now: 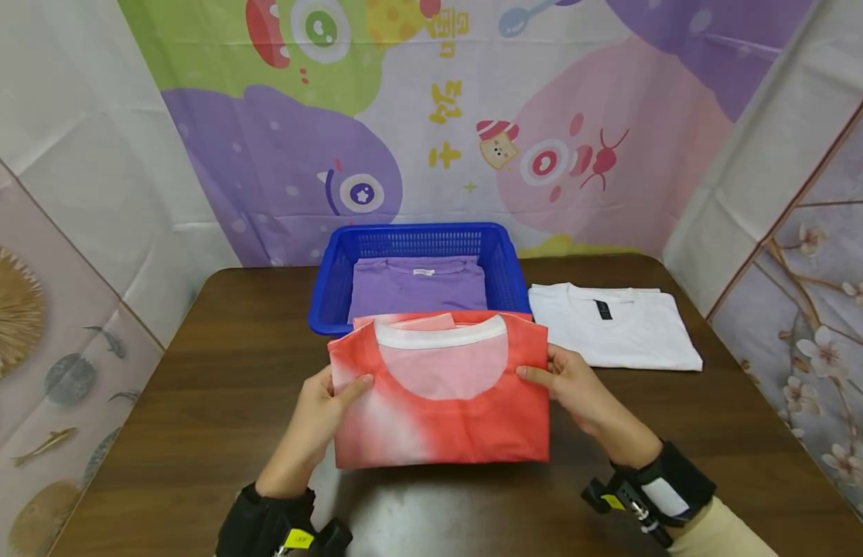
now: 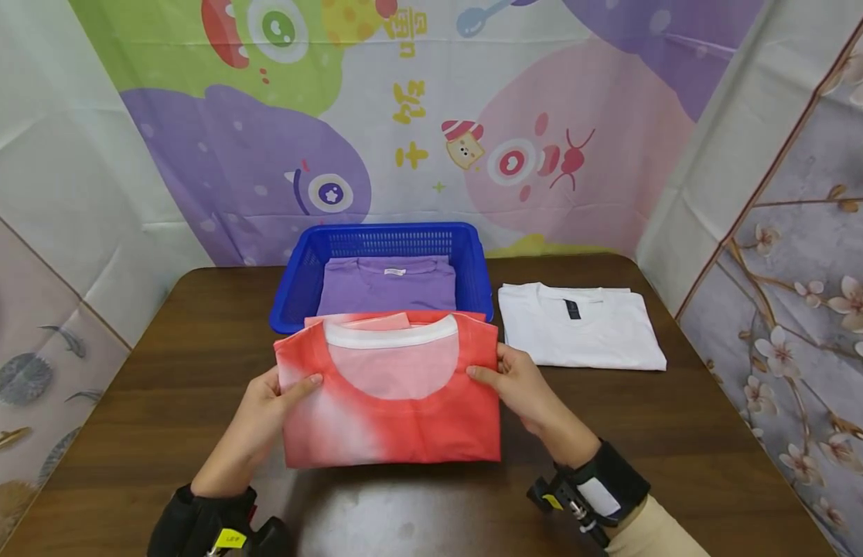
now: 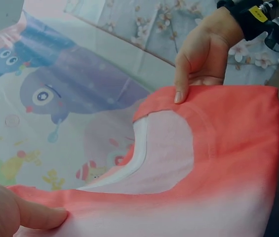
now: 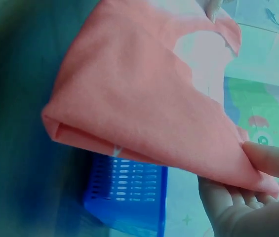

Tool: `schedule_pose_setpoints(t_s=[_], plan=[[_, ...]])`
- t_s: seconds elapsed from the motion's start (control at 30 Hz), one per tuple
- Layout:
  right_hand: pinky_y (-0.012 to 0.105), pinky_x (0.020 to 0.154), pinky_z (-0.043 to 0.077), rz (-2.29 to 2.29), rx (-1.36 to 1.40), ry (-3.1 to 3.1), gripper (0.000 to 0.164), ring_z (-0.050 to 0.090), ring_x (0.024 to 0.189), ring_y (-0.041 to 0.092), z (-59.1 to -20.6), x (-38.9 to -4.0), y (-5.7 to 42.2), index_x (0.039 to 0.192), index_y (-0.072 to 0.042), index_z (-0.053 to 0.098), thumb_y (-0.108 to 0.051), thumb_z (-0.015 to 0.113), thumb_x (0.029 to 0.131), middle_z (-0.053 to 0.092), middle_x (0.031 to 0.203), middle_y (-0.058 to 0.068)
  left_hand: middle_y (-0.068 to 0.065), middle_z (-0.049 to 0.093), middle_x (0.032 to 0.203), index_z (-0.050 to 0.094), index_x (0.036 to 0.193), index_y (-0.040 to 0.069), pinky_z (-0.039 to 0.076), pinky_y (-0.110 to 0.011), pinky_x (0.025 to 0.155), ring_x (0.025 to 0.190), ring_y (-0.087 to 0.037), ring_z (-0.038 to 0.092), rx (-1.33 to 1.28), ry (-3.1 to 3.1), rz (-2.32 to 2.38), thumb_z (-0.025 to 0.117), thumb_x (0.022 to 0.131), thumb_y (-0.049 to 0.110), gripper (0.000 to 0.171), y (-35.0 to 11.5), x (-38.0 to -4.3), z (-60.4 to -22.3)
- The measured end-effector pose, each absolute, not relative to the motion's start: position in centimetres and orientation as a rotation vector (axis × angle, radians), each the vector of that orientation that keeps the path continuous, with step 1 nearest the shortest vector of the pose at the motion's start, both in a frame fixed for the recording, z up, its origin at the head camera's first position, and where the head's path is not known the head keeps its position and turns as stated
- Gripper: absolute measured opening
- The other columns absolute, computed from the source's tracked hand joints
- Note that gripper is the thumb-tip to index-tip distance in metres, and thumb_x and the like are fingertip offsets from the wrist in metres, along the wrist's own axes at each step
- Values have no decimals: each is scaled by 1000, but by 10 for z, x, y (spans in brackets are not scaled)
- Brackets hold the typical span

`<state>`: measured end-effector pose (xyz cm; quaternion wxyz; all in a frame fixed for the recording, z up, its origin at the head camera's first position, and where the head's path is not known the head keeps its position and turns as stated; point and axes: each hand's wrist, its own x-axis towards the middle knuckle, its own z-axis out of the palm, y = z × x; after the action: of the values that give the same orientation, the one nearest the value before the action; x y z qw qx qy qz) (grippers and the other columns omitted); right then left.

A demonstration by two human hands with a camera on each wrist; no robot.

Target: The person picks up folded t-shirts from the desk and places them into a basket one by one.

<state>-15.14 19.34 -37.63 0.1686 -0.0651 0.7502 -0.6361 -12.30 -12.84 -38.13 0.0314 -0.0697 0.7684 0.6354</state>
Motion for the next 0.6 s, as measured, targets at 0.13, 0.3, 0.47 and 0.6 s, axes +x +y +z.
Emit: schedule_pose_setpoints(t_s=[0.13,0.3,0.47,0.6], plan=[[21,74,56,-1827,-189,2144,46,67,79,0,-372,-155,192,131,15,40,-11,55,95,68,85,-17,-3,71,89,60,118,-4,51,-25,71,76,-9,60,-190,2377,1967,61,93,12,30,-129,-130,-376],[21,73,56,-1847,-173,2172,45,67,78,0,-365,-162,188,130,14,41,-11,56,95,68,83,-17,-5,71,92,60,120,-4,51,-24,72,76,-8,61,-179,2394,1967,61,93,13,31,-130,-139,-369],[20,72,56,-1856,-145,2206,44,67,76,-1,-355,-170,184,130,13,41,-10,55,95,66,81,-18,-7,71,97,59,121,-2,50,-25,73,78,-9,61,-158,2432,1944,61,94,16,33,-133,-147,-359],[18,72,55,-1859,-146,2238,45,66,75,-3,-345,-179,181,132,13,41,-10,55,95,65,80,-19,-7,70,98,58,121,-4,52,-23,72,77,-7,61,-141,2451,1958,60,94,16,33,-134,-155,-352]])
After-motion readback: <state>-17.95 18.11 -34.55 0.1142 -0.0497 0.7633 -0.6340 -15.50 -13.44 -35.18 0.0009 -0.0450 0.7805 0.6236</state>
